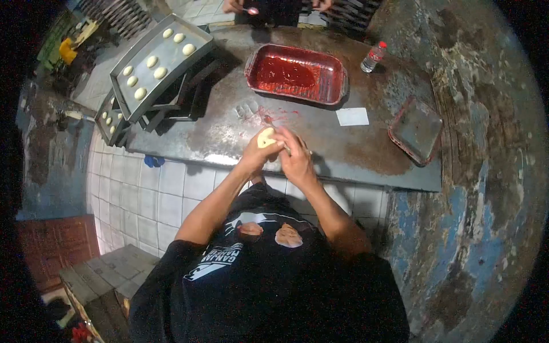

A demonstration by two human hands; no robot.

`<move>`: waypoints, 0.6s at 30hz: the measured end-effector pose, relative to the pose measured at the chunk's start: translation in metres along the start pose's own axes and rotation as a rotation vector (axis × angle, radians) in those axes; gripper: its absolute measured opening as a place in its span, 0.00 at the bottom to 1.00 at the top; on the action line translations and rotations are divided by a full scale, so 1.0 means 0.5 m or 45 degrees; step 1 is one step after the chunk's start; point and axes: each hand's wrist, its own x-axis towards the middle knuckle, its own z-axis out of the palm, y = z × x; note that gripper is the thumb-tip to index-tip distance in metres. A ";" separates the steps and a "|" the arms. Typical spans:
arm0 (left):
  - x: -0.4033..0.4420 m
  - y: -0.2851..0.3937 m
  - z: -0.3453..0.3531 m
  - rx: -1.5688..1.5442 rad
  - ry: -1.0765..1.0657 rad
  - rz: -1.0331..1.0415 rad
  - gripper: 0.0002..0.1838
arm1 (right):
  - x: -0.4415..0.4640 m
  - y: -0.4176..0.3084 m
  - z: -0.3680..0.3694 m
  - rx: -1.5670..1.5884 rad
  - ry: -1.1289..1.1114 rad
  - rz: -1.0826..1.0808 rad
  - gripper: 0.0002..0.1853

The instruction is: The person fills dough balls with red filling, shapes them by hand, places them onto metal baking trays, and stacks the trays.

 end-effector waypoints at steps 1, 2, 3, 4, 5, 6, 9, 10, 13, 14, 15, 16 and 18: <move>-0.009 0.002 0.012 0.082 0.032 0.059 0.17 | -0.011 -0.021 -0.005 0.033 0.083 -0.004 0.22; -0.016 0.003 0.024 0.093 0.024 0.063 0.17 | -0.016 -0.023 -0.010 0.037 0.096 -0.010 0.22; -0.030 0.013 0.040 0.313 0.124 0.253 0.17 | -0.021 -0.024 -0.012 0.081 0.112 0.099 0.22; -0.044 0.020 0.049 0.533 0.227 0.446 0.18 | -0.025 -0.025 -0.011 0.128 0.123 0.205 0.22; -0.056 0.025 0.049 0.629 0.182 0.457 0.21 | -0.028 -0.014 0.002 0.489 0.168 0.368 0.23; -0.064 0.031 0.045 0.641 0.188 0.464 0.21 | -0.026 -0.021 0.004 0.501 0.166 0.358 0.23; -0.091 0.053 0.027 0.933 0.045 0.502 0.32 | -0.013 -0.026 -0.008 1.359 0.070 0.609 0.28; -0.106 0.070 0.025 0.953 0.055 0.498 0.32 | -0.006 -0.027 -0.016 1.381 0.061 0.606 0.28; -0.138 0.086 -0.008 1.042 -0.026 0.310 0.38 | 0.006 -0.077 -0.019 0.370 -0.479 0.141 0.22; -0.140 0.082 -0.039 1.226 -0.119 0.223 0.30 | 0.006 -0.103 -0.010 0.394 -0.494 0.146 0.22; -0.159 0.098 -0.036 1.266 -0.055 0.306 0.27 | 0.009 -0.126 0.000 0.367 -0.481 -0.033 0.21; -0.178 0.116 -0.034 1.305 0.011 0.394 0.23 | 0.014 -0.137 0.014 0.338 -0.466 -0.215 0.19; -0.185 0.110 -0.074 1.318 0.089 0.452 0.26 | 0.041 -0.109 0.065 0.787 -0.397 -0.005 0.23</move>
